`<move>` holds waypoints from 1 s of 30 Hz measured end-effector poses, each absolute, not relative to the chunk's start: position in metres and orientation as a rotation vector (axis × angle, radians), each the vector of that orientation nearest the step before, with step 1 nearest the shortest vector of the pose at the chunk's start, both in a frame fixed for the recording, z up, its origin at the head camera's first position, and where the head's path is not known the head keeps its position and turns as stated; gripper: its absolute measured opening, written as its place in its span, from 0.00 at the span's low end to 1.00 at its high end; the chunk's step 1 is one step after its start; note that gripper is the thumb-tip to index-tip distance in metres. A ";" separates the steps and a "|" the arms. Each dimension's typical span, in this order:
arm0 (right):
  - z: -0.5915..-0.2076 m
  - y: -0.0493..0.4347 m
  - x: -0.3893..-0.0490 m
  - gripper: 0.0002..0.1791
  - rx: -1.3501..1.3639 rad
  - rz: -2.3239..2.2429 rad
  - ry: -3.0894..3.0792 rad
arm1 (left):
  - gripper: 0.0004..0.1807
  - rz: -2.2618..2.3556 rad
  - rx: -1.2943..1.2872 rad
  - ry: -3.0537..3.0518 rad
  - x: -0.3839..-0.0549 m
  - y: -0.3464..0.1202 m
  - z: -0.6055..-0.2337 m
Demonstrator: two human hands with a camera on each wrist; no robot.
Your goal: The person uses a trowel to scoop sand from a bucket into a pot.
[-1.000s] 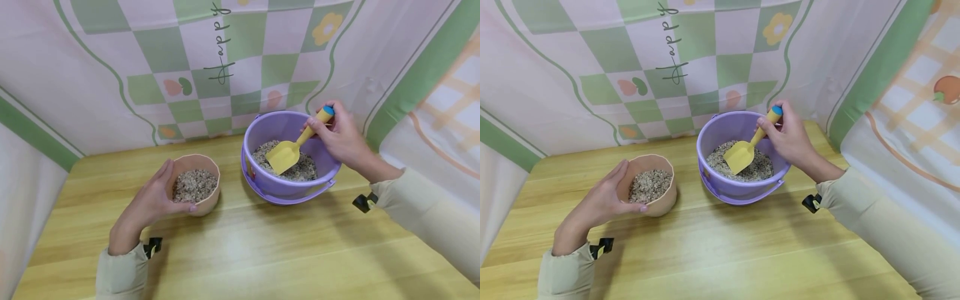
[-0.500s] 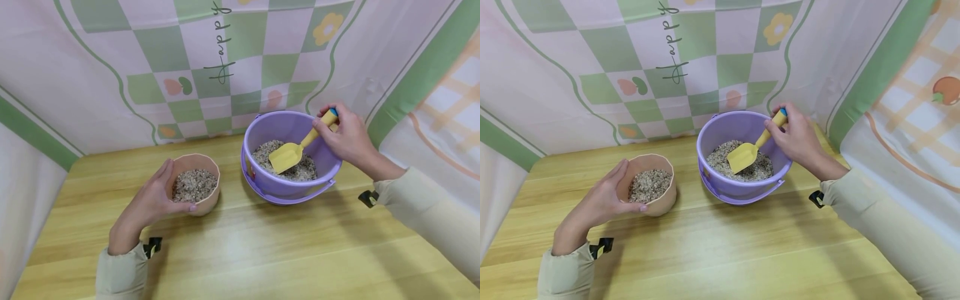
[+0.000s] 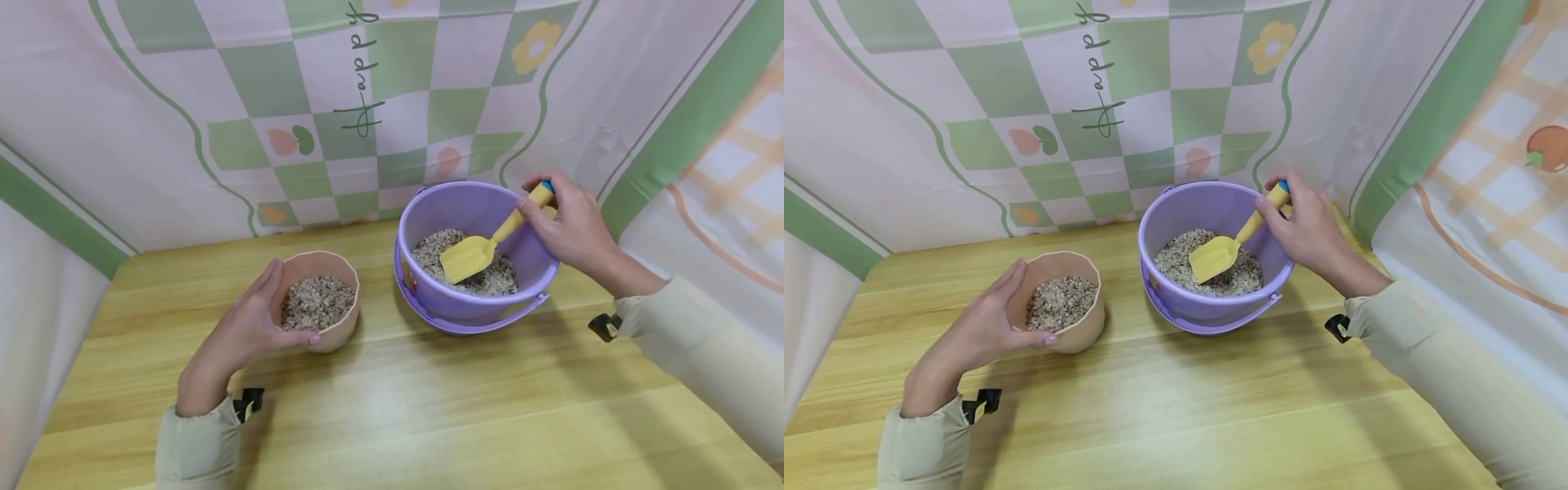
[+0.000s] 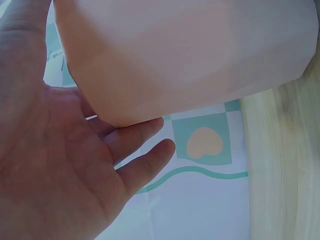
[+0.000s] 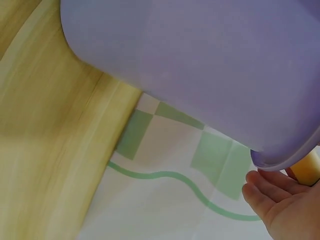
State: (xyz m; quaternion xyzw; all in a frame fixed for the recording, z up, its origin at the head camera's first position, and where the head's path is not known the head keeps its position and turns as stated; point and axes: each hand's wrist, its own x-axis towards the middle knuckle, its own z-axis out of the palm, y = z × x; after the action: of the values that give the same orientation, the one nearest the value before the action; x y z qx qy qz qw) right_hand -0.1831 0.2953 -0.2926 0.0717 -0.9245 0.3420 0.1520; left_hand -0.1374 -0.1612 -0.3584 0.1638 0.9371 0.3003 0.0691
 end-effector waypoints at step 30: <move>-0.293 0.297 -0.187 0.29 0.306 1.031 -2.738 | 0.54 0.925 0.552 2.759 -0.150 -0.196 -0.336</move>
State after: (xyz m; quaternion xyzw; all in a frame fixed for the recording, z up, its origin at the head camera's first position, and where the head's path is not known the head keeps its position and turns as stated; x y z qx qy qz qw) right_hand -0.1874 0.2970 -0.2925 0.1033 -0.9261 0.3489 0.0996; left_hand -0.1499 -0.1964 -0.3359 0.1856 0.9278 0.3109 0.0900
